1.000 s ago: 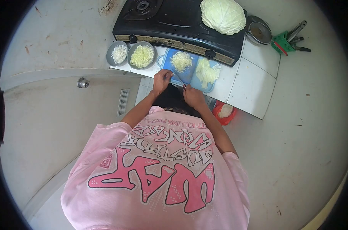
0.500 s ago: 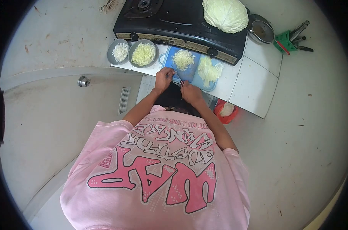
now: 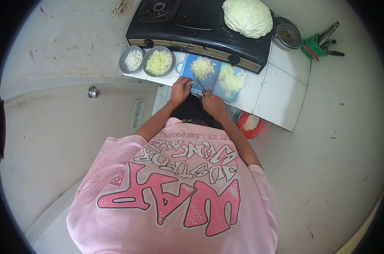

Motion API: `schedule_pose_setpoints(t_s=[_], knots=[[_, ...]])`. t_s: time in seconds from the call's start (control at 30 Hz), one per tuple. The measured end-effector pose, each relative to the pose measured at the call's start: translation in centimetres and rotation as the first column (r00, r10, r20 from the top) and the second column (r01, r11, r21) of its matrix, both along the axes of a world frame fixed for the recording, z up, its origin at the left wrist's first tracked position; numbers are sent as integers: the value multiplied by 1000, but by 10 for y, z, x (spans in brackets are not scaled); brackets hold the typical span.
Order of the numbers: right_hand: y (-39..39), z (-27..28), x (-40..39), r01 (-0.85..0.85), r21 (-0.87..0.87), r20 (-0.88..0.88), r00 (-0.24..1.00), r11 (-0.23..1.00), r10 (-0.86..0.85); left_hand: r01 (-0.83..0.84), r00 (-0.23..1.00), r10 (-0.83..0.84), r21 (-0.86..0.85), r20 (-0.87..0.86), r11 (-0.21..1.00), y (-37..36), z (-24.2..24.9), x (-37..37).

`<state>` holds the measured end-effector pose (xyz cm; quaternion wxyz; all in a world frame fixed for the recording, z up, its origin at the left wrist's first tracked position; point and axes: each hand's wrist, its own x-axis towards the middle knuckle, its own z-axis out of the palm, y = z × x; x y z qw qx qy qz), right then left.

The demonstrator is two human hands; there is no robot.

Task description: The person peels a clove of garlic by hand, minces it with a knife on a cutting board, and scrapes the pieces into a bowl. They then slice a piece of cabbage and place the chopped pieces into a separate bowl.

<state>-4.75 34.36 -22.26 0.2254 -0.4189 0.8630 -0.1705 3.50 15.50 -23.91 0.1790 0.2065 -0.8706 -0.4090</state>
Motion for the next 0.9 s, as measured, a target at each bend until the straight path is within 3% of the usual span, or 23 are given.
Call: schedule_pose_setpoints(t_s=[0.27, 0.9], knots=[[-4, -5, 6, -15, -9, 53, 998, 1000, 16, 5, 996, -5, -2, 89, 1000, -1, 4, -2], [-5, -13, 1, 26, 8, 40, 999, 1000, -26, -47, 998, 45, 57, 40, 997, 1, -1, -1]])
